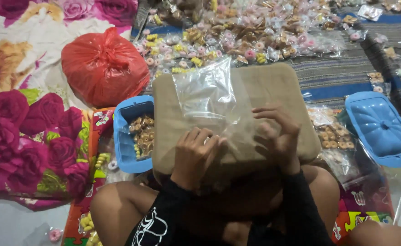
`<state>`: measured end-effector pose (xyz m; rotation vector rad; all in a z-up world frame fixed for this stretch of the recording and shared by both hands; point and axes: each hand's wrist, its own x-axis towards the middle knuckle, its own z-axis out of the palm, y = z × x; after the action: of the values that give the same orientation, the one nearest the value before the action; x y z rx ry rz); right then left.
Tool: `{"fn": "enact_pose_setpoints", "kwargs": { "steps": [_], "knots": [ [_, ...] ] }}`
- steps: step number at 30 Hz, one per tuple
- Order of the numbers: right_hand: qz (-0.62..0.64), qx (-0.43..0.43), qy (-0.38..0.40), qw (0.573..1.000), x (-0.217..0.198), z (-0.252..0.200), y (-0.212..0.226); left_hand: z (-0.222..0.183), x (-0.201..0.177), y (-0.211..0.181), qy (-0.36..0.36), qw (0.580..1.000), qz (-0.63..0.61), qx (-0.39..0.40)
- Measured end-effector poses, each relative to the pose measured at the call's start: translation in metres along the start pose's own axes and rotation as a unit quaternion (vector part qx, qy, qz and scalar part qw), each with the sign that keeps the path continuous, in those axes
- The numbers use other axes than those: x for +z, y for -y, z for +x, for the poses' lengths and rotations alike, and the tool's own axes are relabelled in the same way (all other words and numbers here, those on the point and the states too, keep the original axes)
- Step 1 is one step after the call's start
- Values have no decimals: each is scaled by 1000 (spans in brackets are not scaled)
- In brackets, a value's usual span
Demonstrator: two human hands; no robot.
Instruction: The person places small ring-shaped cookies into plastic bags and seals them by hand on a floor mat workspace.
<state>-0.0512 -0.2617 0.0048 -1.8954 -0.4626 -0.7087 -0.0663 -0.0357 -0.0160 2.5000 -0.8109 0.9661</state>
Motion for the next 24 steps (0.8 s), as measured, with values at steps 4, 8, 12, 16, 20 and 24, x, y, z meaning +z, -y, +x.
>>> {"fn": "enact_pose_setpoints", "kwargs": {
  "steps": [4, 8, 12, 16, 20, 24],
  "knots": [
    [-109, 18, 62, 992, 11, -15, 7, -6, 7, 3, 11, 999, -43, 1],
    [-5, 147, 59, 987, 7, -24, 6, -17, 17, 8, -4, 996, -75, 49],
    [53, 170, 66, 982, -1, -24, 2, -16, 7, 24, -67, 993, -90, 46],
    [28, 185, 20, 982, 1, -24, 6, -39, -18, 79, -179, 980, -83, -35],
    [-36, 214, -20, 976, 6, -30, -8, -102, 9, 178, -74, 962, -61, -256],
    [-80, 214, -50, 972, 16, -22, 21, -151, 91, 241, 52, 954, -13, -295]
  ]
}}
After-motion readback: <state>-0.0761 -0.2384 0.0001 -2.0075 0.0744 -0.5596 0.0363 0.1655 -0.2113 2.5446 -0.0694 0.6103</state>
